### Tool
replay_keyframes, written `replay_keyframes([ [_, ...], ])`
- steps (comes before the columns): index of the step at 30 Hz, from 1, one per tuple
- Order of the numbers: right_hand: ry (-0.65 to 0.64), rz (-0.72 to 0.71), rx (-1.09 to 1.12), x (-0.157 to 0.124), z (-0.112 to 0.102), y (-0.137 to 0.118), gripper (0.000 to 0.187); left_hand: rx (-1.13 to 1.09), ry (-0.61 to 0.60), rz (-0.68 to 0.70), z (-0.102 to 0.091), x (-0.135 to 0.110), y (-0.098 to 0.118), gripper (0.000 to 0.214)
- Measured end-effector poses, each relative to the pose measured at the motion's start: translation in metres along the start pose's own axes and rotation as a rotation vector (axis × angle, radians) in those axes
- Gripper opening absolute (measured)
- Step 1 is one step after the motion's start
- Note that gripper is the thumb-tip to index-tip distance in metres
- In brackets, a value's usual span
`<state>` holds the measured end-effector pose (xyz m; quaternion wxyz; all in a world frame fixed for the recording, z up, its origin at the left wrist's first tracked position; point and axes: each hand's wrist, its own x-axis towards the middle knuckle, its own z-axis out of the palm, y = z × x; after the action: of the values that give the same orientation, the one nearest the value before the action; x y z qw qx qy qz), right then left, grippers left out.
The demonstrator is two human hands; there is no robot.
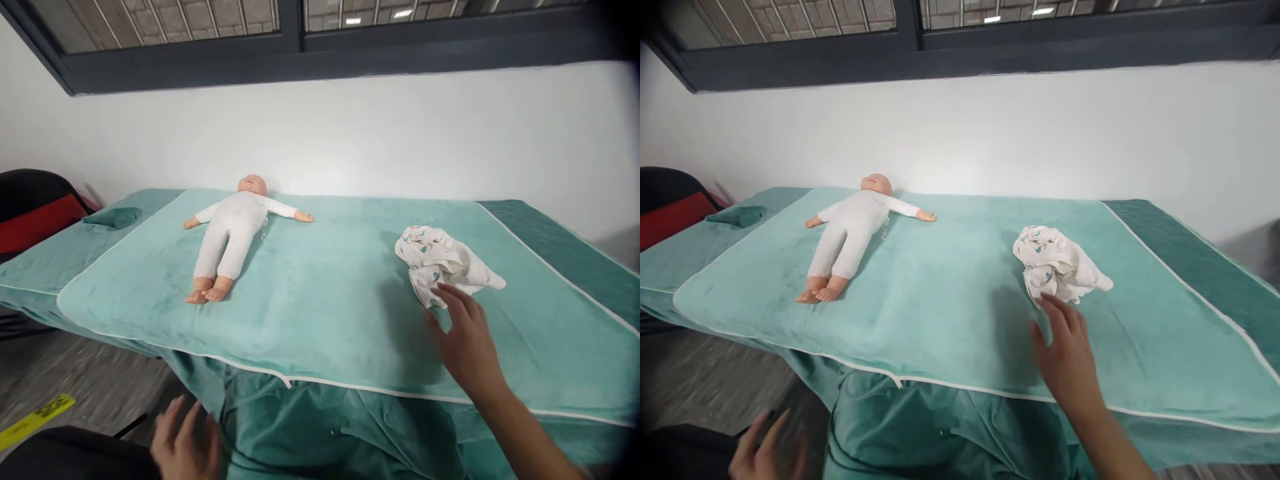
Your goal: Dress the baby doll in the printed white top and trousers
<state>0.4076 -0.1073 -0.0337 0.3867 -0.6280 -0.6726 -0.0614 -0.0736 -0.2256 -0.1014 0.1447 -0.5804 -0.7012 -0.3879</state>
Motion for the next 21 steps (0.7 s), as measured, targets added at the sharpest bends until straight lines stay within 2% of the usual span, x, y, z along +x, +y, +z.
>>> replay_keyframes([
  [1,0.011,0.018,-0.07,0.014,0.003,0.006,0.041,-0.021,-0.002,0.063,0.015,0.001,0.008,0.053],
  [3,-0.032,0.085,-0.196,0.035,0.013,0.015,0.043,-0.119,-0.01,0.144,0.043,0.012,0.039,0.045],
  [6,-0.144,0.164,-0.351,0.055,0.029,0.025,0.04,-0.351,-0.08,0.234,0.078,0.046,0.102,0.037],
  [8,-0.169,0.171,-0.369,0.063,0.036,0.031,0.032,-0.559,-0.21,0.22,0.098,0.076,0.143,0.034],
  [9,-0.163,0.172,-0.329,0.068,0.038,0.033,0.028,-0.674,-0.276,0.15,0.108,0.091,0.161,0.031],
  [12,-0.08,0.212,-0.053,0.084,0.037,0.033,0.019,-0.991,-0.506,-0.18,0.136,0.129,0.207,0.014],
  [15,-0.028,0.215,0.23,0.1,0.028,0.01,0.016,-1.428,-0.748,-0.501,0.159,0.152,0.242,0.028],
  [18,-0.147,0.119,0.494,0.109,0.025,-0.035,0.013,-1.661,-0.876,-0.654,0.173,0.159,0.264,0.039],
  [21,-0.354,-0.043,0.716,0.108,0.032,-0.082,0.01,-1.658,-0.854,-0.675,0.181,0.16,0.264,0.045],
])
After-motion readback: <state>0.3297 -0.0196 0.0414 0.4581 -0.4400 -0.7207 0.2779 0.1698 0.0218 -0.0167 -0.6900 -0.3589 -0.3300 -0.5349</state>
